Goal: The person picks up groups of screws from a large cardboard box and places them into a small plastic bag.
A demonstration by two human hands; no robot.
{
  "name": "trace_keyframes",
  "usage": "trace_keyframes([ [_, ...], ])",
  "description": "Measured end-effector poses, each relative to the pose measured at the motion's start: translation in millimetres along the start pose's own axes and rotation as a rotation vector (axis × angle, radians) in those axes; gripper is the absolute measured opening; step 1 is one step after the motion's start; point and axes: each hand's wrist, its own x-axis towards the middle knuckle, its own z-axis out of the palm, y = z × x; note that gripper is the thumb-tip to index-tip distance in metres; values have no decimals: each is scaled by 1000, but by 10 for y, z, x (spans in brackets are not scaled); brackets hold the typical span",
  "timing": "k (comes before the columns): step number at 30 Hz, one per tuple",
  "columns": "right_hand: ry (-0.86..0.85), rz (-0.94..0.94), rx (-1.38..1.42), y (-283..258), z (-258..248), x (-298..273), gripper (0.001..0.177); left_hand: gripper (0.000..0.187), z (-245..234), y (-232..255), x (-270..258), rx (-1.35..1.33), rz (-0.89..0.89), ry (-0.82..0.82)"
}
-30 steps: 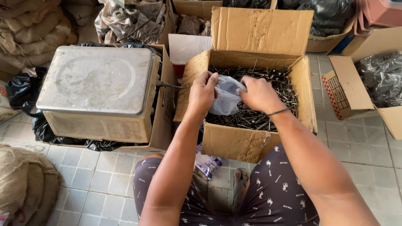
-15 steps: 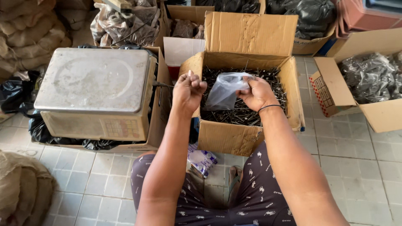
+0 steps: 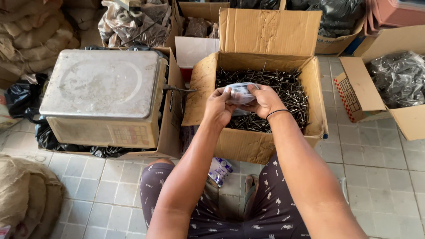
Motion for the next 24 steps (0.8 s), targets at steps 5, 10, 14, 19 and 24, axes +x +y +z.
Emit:
trace_keyframes([
  [5,-18,36,303,140,-379,731,22,20,-24,76,-66,146,-88,-91],
  [10,-49,137,256,-130,27,-65,7,21,-359,-102,271,493,-147,-30],
  [14,-131,-18,-71,-19,-26,4,40,44,-457,-184,534,398,-115,42],
  [19,-259,-160,-427,-21,-20,-240,70,69,-371,-173,521,189,-83,129],
  [24,65,-630,-1299,46,-183,-4,14,30,-6,50,64,132,6,169],
])
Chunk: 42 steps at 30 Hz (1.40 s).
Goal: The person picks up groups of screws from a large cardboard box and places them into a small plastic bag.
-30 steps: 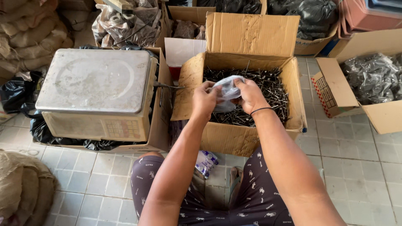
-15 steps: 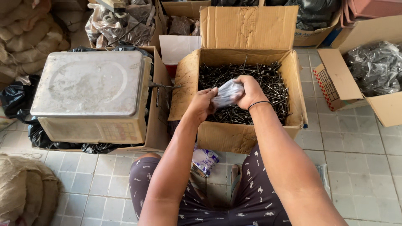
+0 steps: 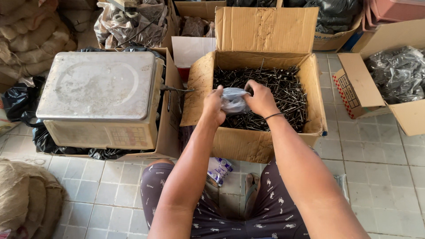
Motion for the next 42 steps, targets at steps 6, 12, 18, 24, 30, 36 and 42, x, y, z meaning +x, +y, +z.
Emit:
trace_keyframes([
  [6,-56,528,742,98,211,172,45,49,-183,19,-78,1314,400,-146],
  [12,-289,634,907,863,355,501,45,31,-131,110,-251,1233,357,-104],
  [18,-578,345,833,1121,137,356,49,22,-224,-176,264,523,77,-150],
  [24,-477,304,956,609,-344,218,28,24,-74,205,-472,539,-49,-292],
  [30,-520,345,857,799,-275,191,26,52,-28,277,-406,1262,280,-277],
  [36,-284,274,757,724,-414,328,52,41,-16,471,-710,1675,361,-355],
  [42,-91,-148,-447,876,125,633,37,29,-187,22,-277,1864,358,-314],
])
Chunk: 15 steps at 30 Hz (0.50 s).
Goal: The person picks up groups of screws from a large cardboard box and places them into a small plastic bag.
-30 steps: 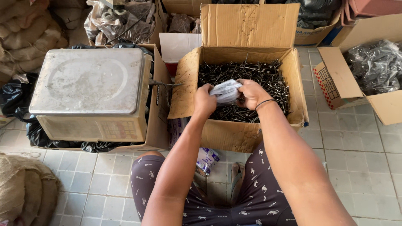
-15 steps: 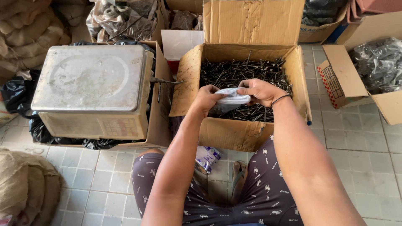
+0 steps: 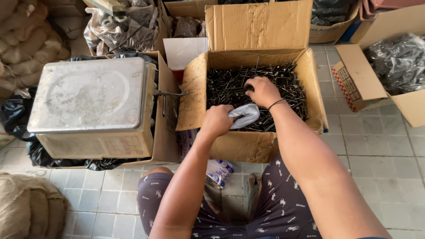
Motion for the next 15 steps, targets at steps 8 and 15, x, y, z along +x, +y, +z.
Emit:
trace_keyframes([
  [8,-90,-107,-309,27,272,45,65,29,-477,302,-595,-91,59,7],
  [15,25,-234,-431,278,609,387,34,19,-460,153,-381,-286,38,166],
])
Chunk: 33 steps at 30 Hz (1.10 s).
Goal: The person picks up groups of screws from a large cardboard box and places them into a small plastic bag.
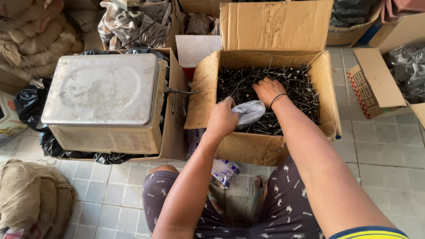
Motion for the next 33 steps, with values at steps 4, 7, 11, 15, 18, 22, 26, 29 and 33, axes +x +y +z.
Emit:
trace_keyframes([
  [4,-16,-37,-60,-63,-227,-97,34,21,-12,33,-32,33,44,-51],
  [7,1,-59,-71,-109,-349,-183,34,23,17,26,-38,52,17,-67],
  [11,114,-65,-62,-114,-547,-204,30,23,-50,20,7,0,-22,-50],
  [15,156,-91,-144,-66,-153,-94,31,26,-63,47,-20,-37,-31,-86],
  [18,267,-146,-153,-62,108,-36,24,32,-103,102,-48,-77,-20,-145],
  [22,323,-180,-166,-4,-36,-60,20,46,-285,226,-119,-160,-9,-229],
  [26,157,-185,-100,51,-314,-133,19,61,-422,219,-153,-329,88,-218],
  [29,2,-111,-70,136,-258,-140,19,61,-441,210,-140,-430,59,-197],
  [33,-167,17,-62,130,-478,-198,15,53,-422,151,-27,-457,10,-163],
])
